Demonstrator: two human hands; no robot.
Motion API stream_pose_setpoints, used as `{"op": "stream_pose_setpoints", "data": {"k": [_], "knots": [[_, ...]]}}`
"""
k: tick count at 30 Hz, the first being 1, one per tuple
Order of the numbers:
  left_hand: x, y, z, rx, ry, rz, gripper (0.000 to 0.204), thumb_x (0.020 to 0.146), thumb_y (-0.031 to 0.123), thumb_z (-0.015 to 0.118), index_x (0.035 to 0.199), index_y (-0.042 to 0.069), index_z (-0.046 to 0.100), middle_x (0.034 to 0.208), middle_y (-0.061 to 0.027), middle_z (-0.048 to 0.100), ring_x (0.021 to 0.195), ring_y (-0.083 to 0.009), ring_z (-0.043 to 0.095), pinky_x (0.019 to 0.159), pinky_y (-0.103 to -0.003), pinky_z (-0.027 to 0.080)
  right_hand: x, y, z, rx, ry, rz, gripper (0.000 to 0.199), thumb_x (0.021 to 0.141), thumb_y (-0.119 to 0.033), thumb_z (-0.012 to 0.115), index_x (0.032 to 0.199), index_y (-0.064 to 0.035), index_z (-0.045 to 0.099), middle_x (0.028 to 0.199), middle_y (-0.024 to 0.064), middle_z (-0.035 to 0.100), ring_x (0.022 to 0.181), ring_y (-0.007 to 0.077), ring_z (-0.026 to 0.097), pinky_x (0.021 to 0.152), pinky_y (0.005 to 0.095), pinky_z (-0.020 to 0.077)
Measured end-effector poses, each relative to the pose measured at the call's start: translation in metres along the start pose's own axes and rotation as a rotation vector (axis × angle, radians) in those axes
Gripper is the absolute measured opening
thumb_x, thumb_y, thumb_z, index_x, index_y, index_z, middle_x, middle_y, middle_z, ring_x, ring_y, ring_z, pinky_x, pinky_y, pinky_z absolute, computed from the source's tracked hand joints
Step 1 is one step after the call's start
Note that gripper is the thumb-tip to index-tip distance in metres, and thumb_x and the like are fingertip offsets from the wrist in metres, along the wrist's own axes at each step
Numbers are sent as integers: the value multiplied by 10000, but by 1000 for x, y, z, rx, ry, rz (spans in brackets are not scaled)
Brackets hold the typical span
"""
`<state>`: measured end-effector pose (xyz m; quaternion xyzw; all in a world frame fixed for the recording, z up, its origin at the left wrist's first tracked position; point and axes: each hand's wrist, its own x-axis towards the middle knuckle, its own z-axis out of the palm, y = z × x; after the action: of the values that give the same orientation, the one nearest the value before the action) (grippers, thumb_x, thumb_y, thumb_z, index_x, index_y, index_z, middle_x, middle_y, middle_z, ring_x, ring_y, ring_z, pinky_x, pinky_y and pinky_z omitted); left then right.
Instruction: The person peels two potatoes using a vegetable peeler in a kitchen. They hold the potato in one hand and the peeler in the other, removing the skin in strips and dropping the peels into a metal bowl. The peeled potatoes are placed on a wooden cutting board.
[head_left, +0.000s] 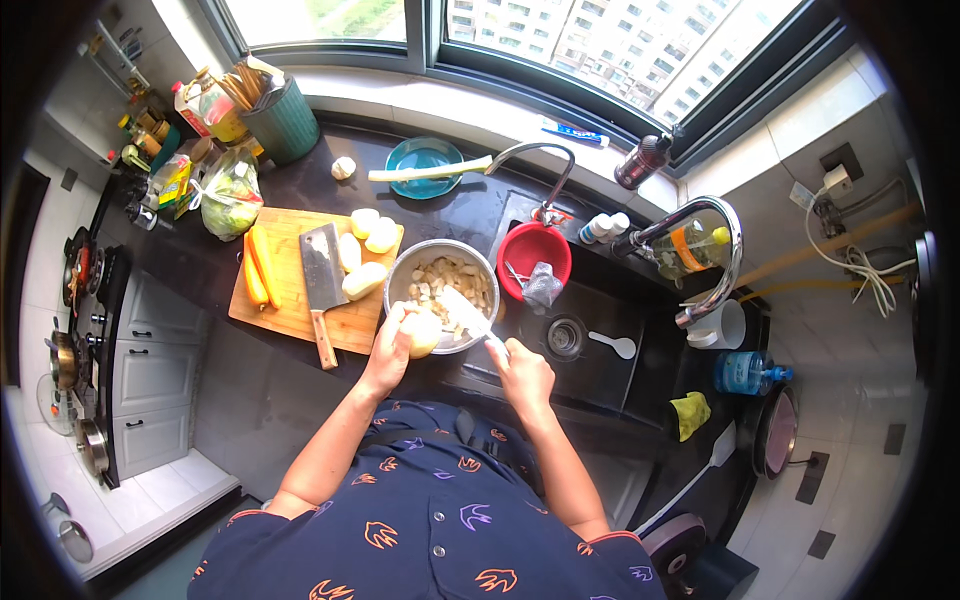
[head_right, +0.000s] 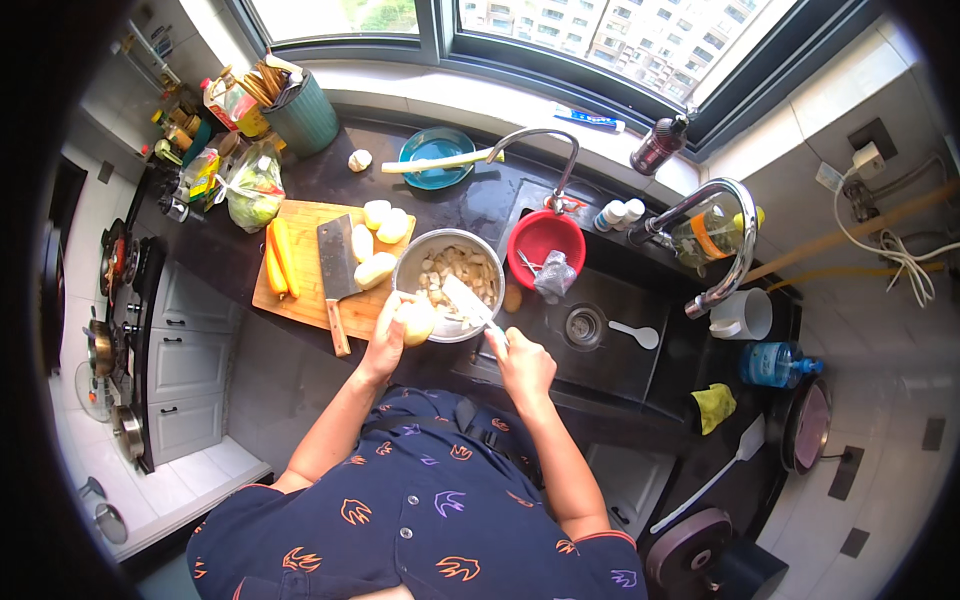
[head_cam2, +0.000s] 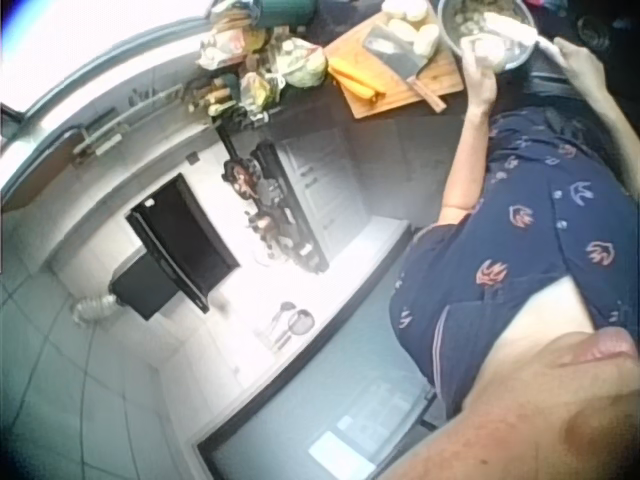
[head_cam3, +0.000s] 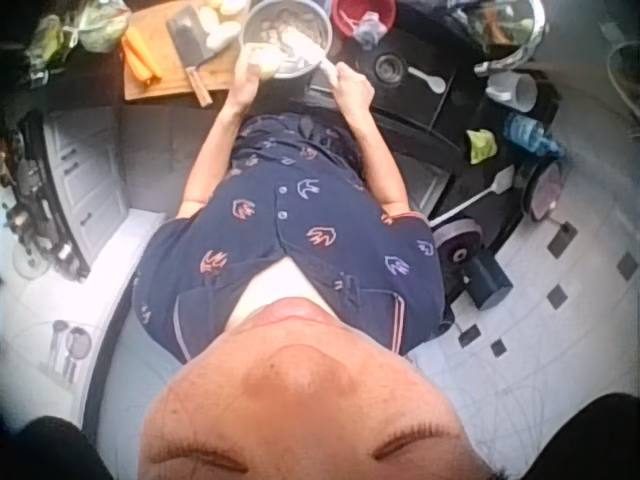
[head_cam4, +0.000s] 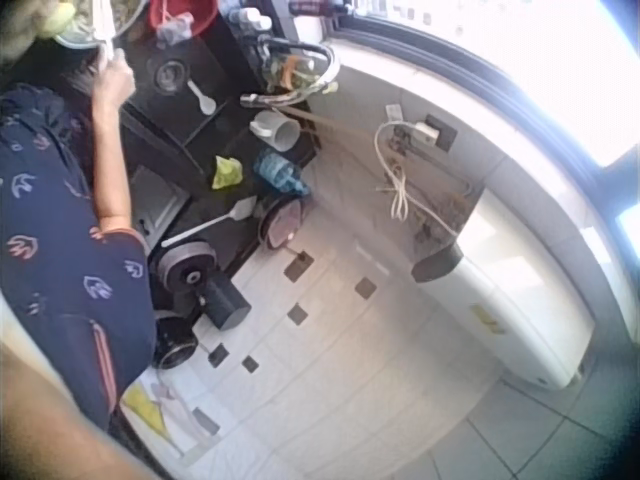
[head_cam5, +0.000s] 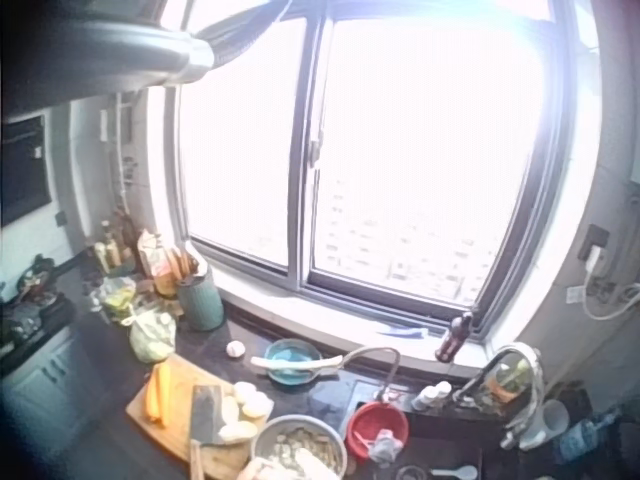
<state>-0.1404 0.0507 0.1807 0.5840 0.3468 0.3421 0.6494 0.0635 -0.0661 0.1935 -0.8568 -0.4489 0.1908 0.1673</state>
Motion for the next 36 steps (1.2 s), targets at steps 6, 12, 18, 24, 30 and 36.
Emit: {"op": "stream_pose_setpoints", "data": {"k": [6,12,18,24,30,36], "knots": [[2,-20,2,183,160,120,417,1062,431,440,1150,29,507,1040,-85,592,1000,-164,548,913,-314,443,-22,-36,-17,390,-57,-127,465,943,-484,646,756,-63,584,620,147,591,577,337,617,545,411,458],[1,-10,-2,-148,73,-44,362,1078,392,423,1197,60,504,992,-44,576,914,-123,564,847,-266,463,4,0,10,8,-40,-32,549,946,-603,546,781,-86,628,676,168,665,701,411,678,600,486,511],[5,2,-4,-988,22,-540,406,1079,402,368,1260,81,536,999,-77,629,775,-151,587,637,-277,495,-17,-26,-11,337,-42,-48,453,943,-493,638,753,-84,597,617,141,618,610,367,649,541,443,473],[5,5,9,-1228,-48,-599,383,1064,427,401,1200,112,572,1030,-26,640,813,-147,611,652,-293,516,-26,-45,-3,281,45,-264,406,921,-460,673,751,-99,598,593,116,610,560,322,645,490,413,461],[4,-4,18,-1007,65,-508,373,1088,373,364,1301,121,537,1225,-31,622,1076,-165,603,930,-357,521,-24,-49,-4,225,148,-377,397,911,-417,698,733,-83,576,582,141,568,528,336,602,473,419,436],[3,2,20,-1025,121,-434,348,1091,340,367,1303,123,538,1241,-30,621,1110,-166,597,996,-361,486,-20,-46,2,191,147,-373,376,918,-445,678,798,-97,603,611,129,596,562,327,625,488,410,451]]}}
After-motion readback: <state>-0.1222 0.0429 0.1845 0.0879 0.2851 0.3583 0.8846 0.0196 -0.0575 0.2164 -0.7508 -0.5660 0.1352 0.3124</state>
